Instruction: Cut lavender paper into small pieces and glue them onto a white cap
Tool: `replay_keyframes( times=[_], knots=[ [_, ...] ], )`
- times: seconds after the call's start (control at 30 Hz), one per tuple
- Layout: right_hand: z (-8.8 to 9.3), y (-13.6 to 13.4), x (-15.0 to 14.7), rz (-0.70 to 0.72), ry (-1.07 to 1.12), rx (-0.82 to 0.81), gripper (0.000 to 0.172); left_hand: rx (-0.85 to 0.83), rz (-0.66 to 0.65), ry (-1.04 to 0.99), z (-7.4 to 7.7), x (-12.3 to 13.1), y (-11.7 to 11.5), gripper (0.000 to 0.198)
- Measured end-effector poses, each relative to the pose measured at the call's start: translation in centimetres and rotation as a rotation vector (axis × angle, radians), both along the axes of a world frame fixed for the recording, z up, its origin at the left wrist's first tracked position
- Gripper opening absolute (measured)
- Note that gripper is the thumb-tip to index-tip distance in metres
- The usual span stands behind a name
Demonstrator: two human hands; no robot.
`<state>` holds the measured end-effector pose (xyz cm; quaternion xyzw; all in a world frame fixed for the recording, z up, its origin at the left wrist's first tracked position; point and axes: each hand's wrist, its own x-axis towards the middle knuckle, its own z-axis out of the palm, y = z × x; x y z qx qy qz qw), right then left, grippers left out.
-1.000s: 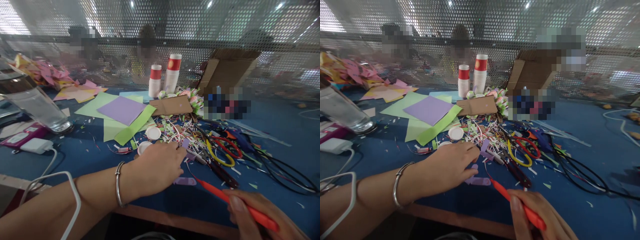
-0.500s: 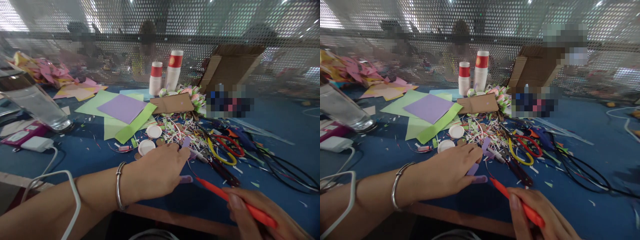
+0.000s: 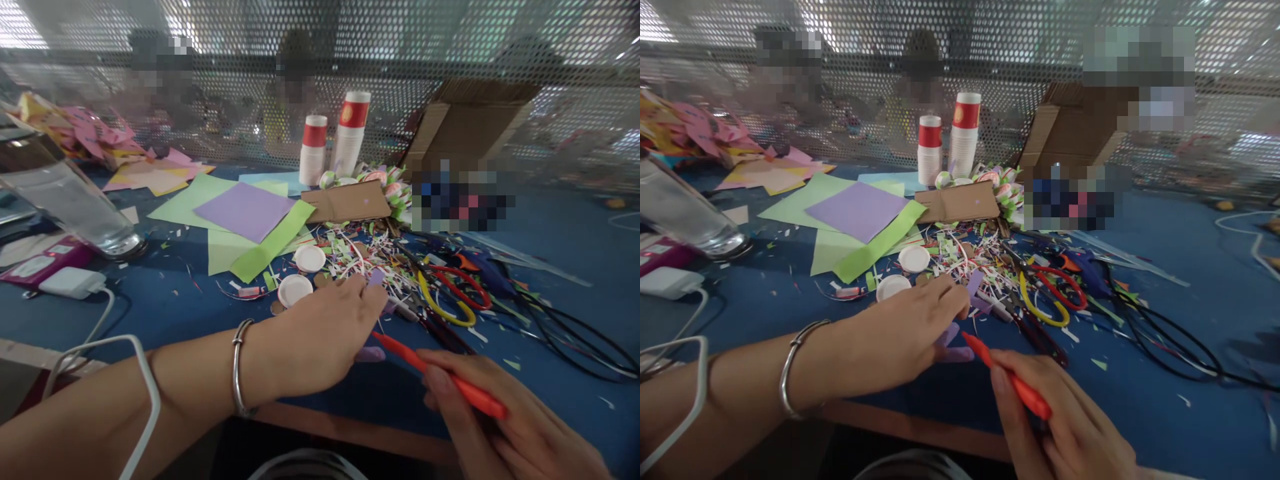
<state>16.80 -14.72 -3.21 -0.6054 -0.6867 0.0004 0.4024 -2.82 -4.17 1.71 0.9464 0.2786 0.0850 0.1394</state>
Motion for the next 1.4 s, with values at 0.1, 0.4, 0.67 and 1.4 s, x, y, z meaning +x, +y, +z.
replay_keyframes(
  times=[0.1,0.4,0.67,1.4],
  knots=[
    [0.2,0.4,-0.2,0.024,0.008,-0.054,0.017,-0.027,0.032,0.024,0.1,0.0,0.1,0.03],
    [0.3,0.5,0.3,0.111,-0.135,-0.08,0.018,-0.091,0.003,0.01,0.1,-0.3,0.0,0.019],
    [0.0,0.8,0.4,0.153,-0.182,-0.058,0.019,-0.087,0.029,0.071,0.4,-0.4,0.1,0.024],
    [-0.9,0.6,0.8,0.181,-0.301,0.0,0.02,-0.027,0.022,0.107,0.5,-0.4,0.1,0.024]
  ],
)
